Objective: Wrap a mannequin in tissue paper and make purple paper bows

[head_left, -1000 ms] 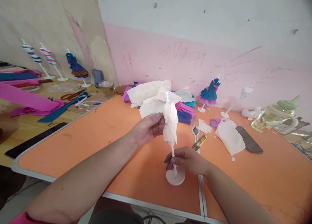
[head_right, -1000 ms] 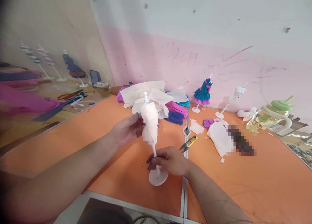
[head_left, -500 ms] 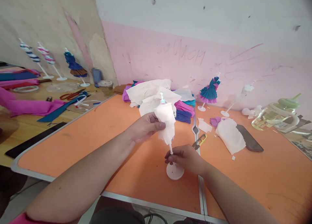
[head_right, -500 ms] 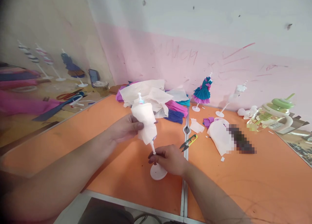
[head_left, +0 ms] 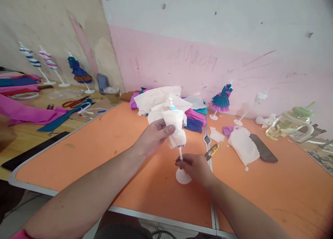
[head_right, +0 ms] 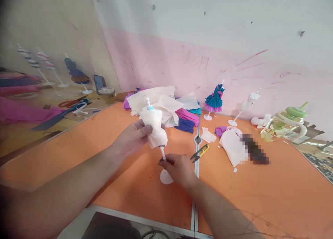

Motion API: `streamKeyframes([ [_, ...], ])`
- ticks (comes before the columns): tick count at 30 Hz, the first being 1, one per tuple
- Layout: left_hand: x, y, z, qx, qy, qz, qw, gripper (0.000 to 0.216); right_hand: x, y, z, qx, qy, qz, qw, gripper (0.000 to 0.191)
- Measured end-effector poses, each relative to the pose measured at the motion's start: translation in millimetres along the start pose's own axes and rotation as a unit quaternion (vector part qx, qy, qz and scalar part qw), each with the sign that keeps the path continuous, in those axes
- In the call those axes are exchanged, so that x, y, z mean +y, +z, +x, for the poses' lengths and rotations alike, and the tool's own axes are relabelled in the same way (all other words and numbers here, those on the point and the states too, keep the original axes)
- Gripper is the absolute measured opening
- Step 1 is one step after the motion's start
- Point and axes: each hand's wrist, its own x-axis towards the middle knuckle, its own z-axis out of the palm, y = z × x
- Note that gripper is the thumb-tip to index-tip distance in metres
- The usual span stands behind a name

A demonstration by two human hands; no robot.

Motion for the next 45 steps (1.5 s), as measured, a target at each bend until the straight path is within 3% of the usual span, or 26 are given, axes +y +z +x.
streamKeyframes([
  [5,2,-6,3,0.011,0.006,-0.006,1.0,0.03,-4,-6,-3,-0.019,-0.055,-0.027,0.998,0.041],
  [11,11,2,-8,-0.032,-0.027,0.032,0.999,0.034,-13,-18,-11,0.151,-0.139,0.046,0.978,0.063],
  [16,16,20,-23,-0.05,-0.028,0.081,0.995,0.025,-40,-27,-26,0.208,-0.218,0.004,0.953,0.051],
  [20,14,29,-28,-0.067,-0.023,0.083,0.994,0.028,-48,-22,-31,0.279,-0.164,-0.015,0.946,0.023],
  [22,10,30,-28,-0.069,-0.022,0.072,0.995,0.027,-46,-22,-31,0.279,-0.146,-0.008,0.949,0.022],
  [24,6,30,-27,-0.059,-0.01,0.065,0.996,0.028,-46,-26,-29,0.268,-0.159,0.006,0.95,0.033],
  [30,3,37,-26,-0.091,0.019,0.046,0.995,0.048,-86,-61,-17,0.221,-0.279,0.02,0.934,0.08],
  [34,7,41,-26,-0.094,0.044,0.075,0.992,0.04,-112,-72,-10,0.202,-0.252,0.035,0.946,0.07],
  [40,1,49,-27,-0.064,0.073,0.119,0.988,0.051,-110,-73,-1,0.191,-0.206,0.104,0.954,0.051],
  [42,-6,50,-28,-0.072,0.049,0.14,0.986,0.059,-107,-75,0,0.195,-0.206,0.105,0.953,0.041],
  [45,-20,49,-29,-0.129,-0.06,0.224,0.964,0.064,-101,-79,0,0.2,-0.2,0.097,0.954,0.04],
])
